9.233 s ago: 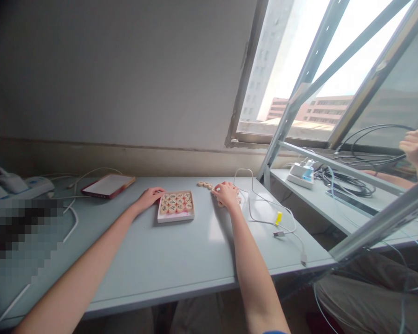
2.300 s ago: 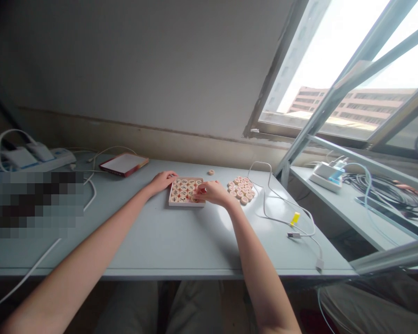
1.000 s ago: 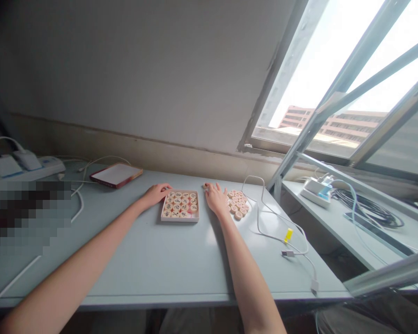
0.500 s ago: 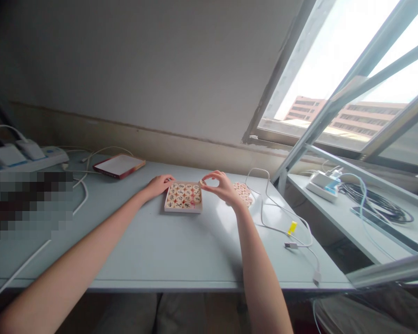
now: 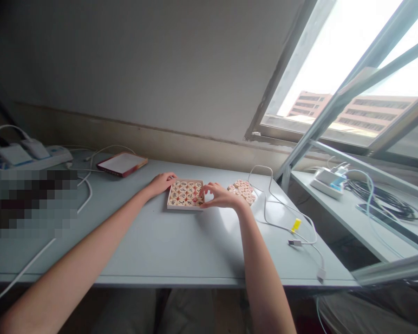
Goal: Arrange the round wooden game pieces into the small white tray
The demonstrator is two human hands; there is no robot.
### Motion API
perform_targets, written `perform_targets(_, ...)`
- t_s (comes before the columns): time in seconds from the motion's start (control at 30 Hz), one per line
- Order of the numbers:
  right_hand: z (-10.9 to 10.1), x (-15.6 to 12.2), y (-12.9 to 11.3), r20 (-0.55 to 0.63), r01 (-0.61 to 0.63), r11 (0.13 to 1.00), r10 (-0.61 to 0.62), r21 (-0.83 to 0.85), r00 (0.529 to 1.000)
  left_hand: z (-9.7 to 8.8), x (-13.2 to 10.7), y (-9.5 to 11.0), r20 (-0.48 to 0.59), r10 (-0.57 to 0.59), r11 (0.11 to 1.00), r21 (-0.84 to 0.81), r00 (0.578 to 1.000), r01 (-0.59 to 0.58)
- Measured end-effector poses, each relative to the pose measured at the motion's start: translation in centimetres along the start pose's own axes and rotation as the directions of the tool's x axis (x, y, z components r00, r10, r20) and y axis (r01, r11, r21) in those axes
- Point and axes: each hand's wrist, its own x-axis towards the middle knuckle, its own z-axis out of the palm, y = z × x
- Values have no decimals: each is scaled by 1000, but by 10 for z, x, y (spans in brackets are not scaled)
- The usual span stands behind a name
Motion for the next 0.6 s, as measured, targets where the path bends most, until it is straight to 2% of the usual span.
perform_targets(0.1,1,2,2,-1,24,1000,-24,-5,1000,0,0,0,-7,-4,1000,12,1000,4)
perform_targets(0.17,0,4,-1,-57,50,999,-51,-19,997,-1,-1,1,-12,3,1000,4,1000,-3)
perform_targets(0.23,-2,2,-13,-128,99,995,-101,-21,987,-2,-1,1,-16,13,1000,-11,1000,-13)
perform_targets(0.3,-1,-7,-40,-156,204,979,-200,9,967,-2,-1,1,-12,17,1000,-24,1000,-18)
perform_targets(0.37,6,-26,-77,-116,375,924,-365,79,924,-1,-1,0,-3,15,999,-34,1000,-15)
perform_targets(0.4,12,-39,-95,-91,460,881,-452,114,888,-1,0,-1,-2,13,999,-41,1000,-13)
perform_targets(0.47,28,-70,-126,-145,572,801,-554,174,820,0,0,-3,-15,12,998,-59,1000,-13)
perform_targets(0.53,48,-99,-140,-280,583,790,-525,190,803,1,0,-5,-24,19,998,-66,1000,-20)
perform_targets(0.6,67,-122,-138,-408,613,757,-498,225,765,1,-1,-4,-23,17,999,-49,1000,-18)
